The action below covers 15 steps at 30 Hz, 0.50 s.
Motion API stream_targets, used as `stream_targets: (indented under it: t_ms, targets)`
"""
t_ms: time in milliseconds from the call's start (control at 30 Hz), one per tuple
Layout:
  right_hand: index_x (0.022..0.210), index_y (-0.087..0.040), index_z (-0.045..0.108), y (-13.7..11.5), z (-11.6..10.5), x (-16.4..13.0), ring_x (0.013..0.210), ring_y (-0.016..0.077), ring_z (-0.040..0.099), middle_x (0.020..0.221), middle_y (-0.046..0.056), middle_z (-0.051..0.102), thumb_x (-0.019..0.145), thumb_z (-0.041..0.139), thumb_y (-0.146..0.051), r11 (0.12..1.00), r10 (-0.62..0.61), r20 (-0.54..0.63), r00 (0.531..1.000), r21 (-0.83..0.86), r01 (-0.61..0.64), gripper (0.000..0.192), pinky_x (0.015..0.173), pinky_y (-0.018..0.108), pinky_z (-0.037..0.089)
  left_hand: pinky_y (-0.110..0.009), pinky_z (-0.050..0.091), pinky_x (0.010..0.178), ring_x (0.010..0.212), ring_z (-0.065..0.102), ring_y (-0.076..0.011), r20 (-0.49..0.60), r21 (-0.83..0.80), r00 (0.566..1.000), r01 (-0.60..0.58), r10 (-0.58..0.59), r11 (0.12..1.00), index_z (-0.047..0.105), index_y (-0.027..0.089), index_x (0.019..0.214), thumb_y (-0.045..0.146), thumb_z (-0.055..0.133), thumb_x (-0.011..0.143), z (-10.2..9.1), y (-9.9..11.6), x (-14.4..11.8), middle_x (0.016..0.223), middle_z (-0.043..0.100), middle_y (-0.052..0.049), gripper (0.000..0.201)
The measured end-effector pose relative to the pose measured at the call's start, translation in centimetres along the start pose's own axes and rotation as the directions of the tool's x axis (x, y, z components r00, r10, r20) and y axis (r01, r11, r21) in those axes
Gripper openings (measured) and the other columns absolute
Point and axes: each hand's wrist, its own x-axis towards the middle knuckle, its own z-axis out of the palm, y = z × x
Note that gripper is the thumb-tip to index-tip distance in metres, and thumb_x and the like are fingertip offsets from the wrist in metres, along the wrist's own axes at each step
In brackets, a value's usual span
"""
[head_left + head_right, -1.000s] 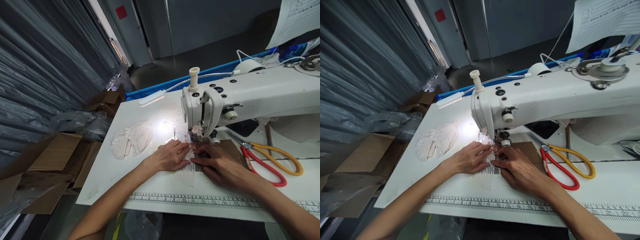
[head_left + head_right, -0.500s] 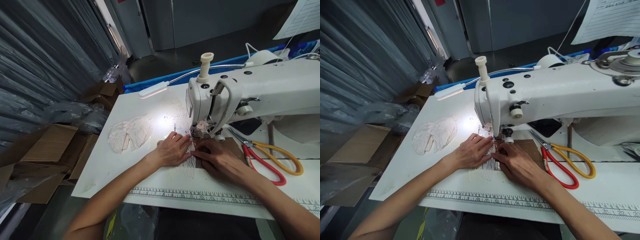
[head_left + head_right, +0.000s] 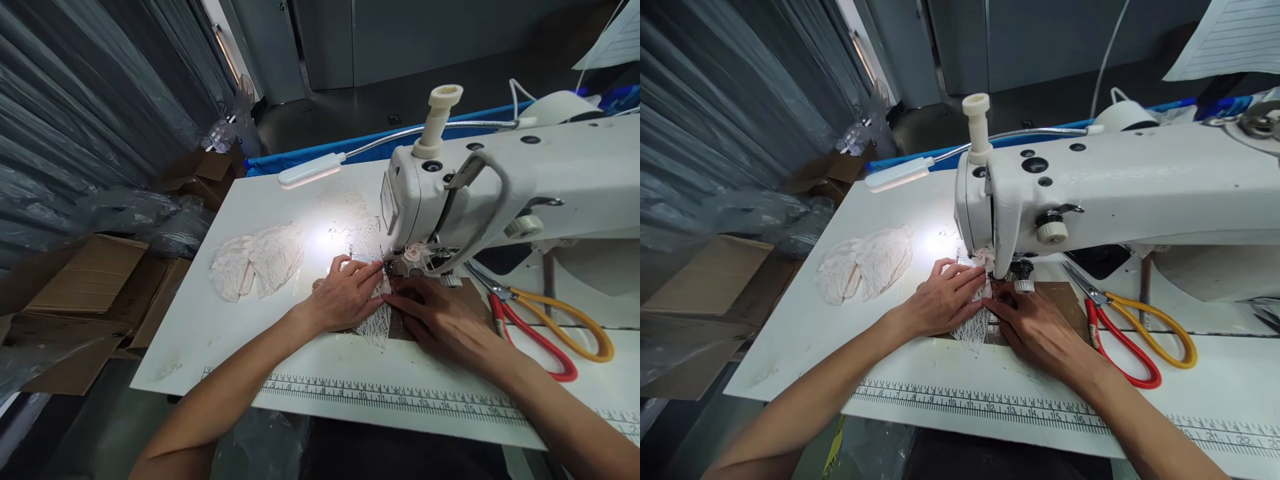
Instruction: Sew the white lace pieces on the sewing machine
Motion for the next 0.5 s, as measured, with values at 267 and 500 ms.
stream_targets:
  t_ms: [267,500]
  targets:
    - [0.127,-0.023,0.060,-0.04,-0.14,0.09,0.096,0.0237,0.058,0.111,0.013,0.057,0.090,0.044,-0.016,0.999,0.014,-0.070,0.997,0.040,-0.012,0.041,0.081,0.041,0.054,-0.053,0.033,0.102,0.118,0.051,-0.0294,-0.044,-0.049,0.999,0.020,-0.022,0.999,0.055,0.011,0.125,0.037,0.041,0.098,0.59,-0.11,0.07,0.134,0.055,-0.017,0.039]
    - [0.125,-0.022,0.061,0.06,0.02,0.05,0.097,0.0237,0.057,0.110,0.013,0.057,0.089,0.046,-0.014,0.999,-0.002,-0.078,0.997,0.047,0.005,0.040,0.082,0.043,0.054,-0.053,0.032,0.103,0.119,0.050,-0.0289,-0.053,-0.050,0.998,0.032,-0.035,0.998,0.052,0.011,0.128,0.038,0.041,0.098,0.71,-0.10,-0.11,0.137,0.053,-0.015,0.042]
